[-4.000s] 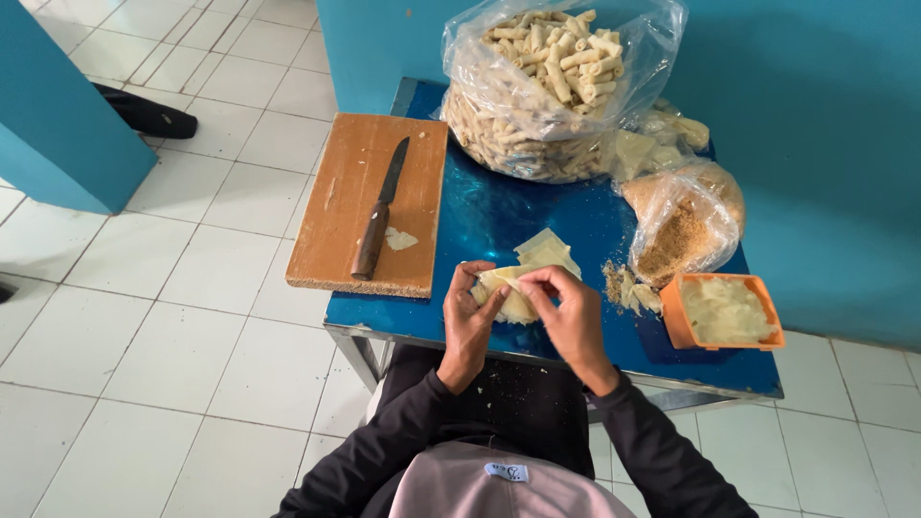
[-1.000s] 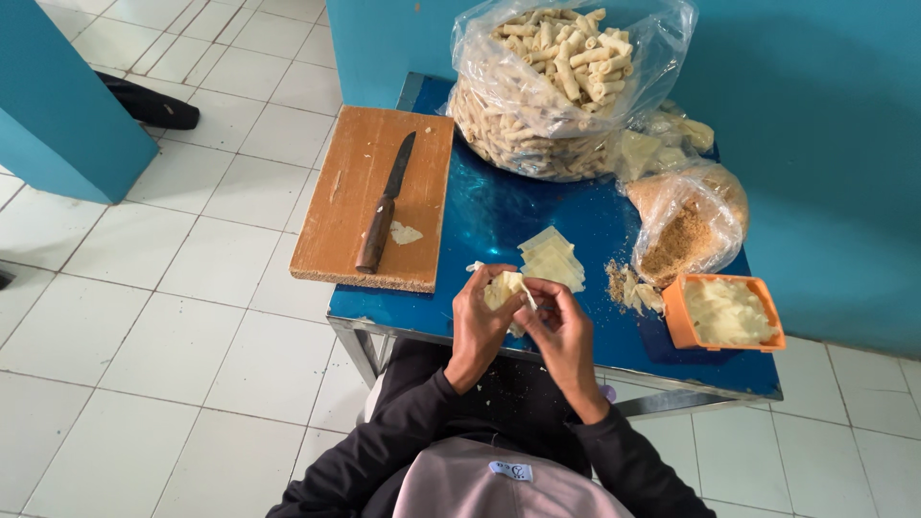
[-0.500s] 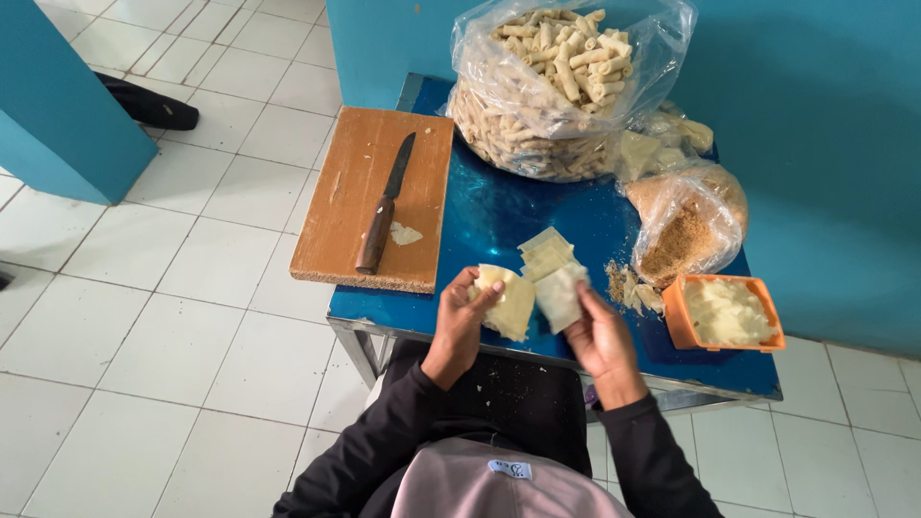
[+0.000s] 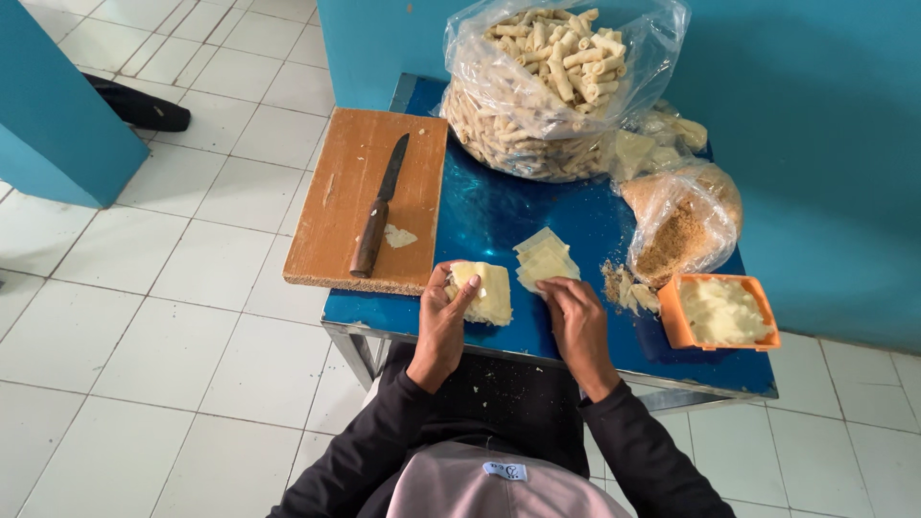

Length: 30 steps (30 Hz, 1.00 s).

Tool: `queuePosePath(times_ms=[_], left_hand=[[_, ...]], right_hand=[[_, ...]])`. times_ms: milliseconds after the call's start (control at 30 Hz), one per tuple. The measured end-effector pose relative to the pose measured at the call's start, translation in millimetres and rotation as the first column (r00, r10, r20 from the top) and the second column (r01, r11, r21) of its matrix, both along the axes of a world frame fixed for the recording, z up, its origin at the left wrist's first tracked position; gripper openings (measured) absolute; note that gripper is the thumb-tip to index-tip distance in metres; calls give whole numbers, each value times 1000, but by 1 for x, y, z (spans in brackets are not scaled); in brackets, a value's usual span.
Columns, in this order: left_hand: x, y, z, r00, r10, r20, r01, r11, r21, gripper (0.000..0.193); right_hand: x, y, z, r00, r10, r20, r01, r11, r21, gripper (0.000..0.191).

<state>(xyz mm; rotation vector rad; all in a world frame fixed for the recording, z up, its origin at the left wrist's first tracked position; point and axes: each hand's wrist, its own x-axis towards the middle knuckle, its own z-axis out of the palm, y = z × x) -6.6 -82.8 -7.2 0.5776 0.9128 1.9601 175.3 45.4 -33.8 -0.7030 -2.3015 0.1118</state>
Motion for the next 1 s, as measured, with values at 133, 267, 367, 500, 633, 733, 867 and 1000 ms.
queuePosePath(times_ms=[133,267,367,500,633,733,867,1000], left_hand=[[3,1,0,999,29,-23,-28,999,27,30],[8,2,-4,996,46,-81,-45,999,12,30],[12,6,-5,998,29,-58,-29,1000,6,29],[23,6,-7,996,-4,-89,5,1000,14,29],[27,3,-6,993,-32,-116,37,999,35,29],[26,-2,-2,983,-66,-173,66,998,-4,34],[25,-2,2,969,-80,-232,67,996,-62,40],[22,2,0,991,-107,-82,106,994,-15,35]], right_hand=[[-1,-15,12,999,-19,40,20,999,-31,22],[-2,-26,32,999,13,50,-11,1000,-27,28],[-1,-38,51,995,57,-87,-72,981,-179,30],[-20,-65,59,961,138,-240,-201,945,-260,37],[-31,-73,48,960,17,-281,-122,925,-360,21],[-24,-61,33,944,32,-329,-175,893,-415,11],[-12,-38,7,937,-82,-338,-165,752,-638,14],[-7,-22,-16,669,-226,-708,-651,283,-705,15]])
